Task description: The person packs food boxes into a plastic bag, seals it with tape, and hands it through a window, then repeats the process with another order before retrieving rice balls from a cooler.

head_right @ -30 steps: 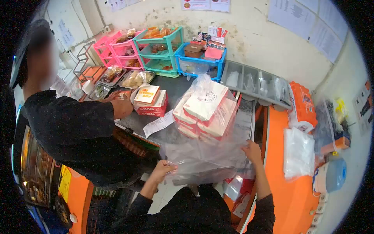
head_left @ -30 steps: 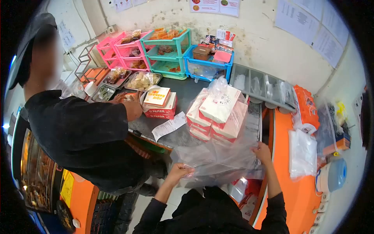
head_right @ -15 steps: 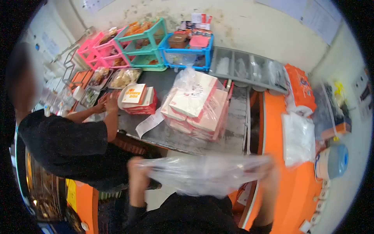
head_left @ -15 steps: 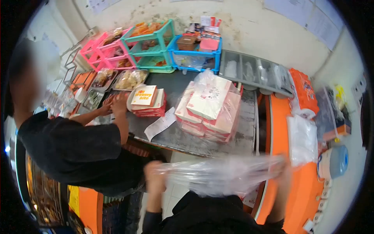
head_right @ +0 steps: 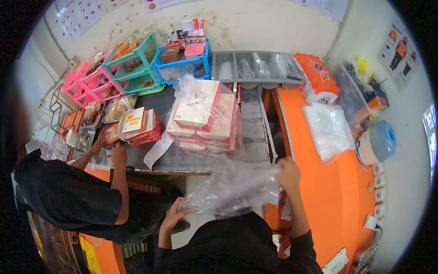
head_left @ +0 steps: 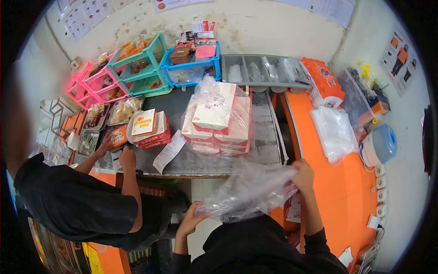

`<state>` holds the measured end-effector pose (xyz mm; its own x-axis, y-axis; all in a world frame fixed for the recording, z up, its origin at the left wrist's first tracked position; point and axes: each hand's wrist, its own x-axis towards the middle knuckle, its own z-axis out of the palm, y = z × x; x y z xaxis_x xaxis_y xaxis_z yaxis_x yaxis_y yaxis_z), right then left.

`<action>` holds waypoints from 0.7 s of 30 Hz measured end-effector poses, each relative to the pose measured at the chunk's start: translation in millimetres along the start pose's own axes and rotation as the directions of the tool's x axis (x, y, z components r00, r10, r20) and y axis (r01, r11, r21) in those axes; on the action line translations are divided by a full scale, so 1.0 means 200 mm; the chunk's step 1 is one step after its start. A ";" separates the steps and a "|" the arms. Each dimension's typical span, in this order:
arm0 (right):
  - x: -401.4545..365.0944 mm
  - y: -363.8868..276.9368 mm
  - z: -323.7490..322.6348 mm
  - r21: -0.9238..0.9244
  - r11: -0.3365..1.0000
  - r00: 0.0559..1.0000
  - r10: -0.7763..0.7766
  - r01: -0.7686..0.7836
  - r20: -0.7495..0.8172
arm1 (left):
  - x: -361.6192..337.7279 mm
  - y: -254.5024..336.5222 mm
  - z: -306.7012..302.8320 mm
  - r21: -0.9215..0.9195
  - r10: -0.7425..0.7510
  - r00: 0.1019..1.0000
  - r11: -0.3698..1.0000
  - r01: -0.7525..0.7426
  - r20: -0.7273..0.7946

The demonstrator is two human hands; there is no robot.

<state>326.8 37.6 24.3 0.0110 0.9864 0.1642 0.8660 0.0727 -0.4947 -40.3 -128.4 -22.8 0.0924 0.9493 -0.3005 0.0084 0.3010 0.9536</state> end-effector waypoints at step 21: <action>-0.02 -0.30 1.03 0.108 0.980 0.907 -0.195 0.167 0.373 | 0.22 -0.23 -0.08 0.251 0.285 0.429 0.959 -0.135 -0.857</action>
<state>171.2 59.2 -121.8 -0.3456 0.9356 -0.0728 0.7968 0.2516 -0.5493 -52.4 -99.1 -80.5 -0.8116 0.5706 0.1255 0.2453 0.1378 0.9596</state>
